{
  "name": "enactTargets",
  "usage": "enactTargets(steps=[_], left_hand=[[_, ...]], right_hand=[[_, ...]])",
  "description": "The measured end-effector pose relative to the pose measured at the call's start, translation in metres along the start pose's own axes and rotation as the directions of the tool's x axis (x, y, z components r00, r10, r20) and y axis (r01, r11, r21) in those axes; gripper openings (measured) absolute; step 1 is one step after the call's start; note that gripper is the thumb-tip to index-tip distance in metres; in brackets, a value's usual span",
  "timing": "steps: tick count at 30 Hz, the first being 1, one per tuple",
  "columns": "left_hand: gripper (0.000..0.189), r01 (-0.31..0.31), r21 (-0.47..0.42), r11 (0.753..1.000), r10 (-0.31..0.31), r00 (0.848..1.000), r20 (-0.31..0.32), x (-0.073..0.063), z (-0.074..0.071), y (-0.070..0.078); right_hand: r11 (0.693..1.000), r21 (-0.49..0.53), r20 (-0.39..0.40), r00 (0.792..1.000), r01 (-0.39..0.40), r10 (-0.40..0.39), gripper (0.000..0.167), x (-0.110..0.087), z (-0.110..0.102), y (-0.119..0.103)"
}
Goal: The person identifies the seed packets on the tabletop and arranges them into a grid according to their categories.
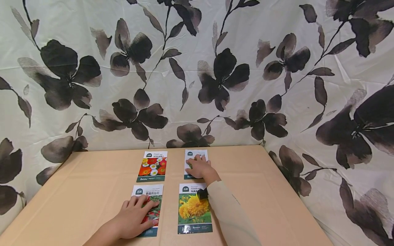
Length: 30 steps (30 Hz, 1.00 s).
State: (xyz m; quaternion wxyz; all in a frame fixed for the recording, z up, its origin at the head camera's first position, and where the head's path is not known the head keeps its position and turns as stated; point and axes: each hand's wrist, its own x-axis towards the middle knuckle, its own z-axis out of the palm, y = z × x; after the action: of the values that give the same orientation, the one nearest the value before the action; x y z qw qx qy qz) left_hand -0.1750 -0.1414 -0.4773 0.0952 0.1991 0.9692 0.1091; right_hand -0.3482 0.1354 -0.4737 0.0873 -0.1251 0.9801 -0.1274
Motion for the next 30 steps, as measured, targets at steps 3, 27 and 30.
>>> enactTargets(steps=[3,27,30], left_hand=[[0.064,-0.004,0.002,1.000,0.004,1.000,-0.003,-0.0002,-0.0001,-0.0001],[0.064,-0.032,0.008,0.999,0.032,0.999,-0.025,-0.0002,0.0041,-0.0027],[0.063,-0.027,0.005,1.000,0.027,0.999,-0.024,-0.0001,0.0046,-0.0028]], right_hand=[[1.000,0.001,-0.002,1.000,0.001,-0.001,0.054,0.0005,0.0005,-0.0004],[1.000,0.012,0.024,0.999,0.023,-0.024,0.053,-0.0002,0.0006,-0.0021],[1.000,0.010,0.020,0.999,0.027,-0.027,0.052,-0.0009,0.0001,-0.0031]])
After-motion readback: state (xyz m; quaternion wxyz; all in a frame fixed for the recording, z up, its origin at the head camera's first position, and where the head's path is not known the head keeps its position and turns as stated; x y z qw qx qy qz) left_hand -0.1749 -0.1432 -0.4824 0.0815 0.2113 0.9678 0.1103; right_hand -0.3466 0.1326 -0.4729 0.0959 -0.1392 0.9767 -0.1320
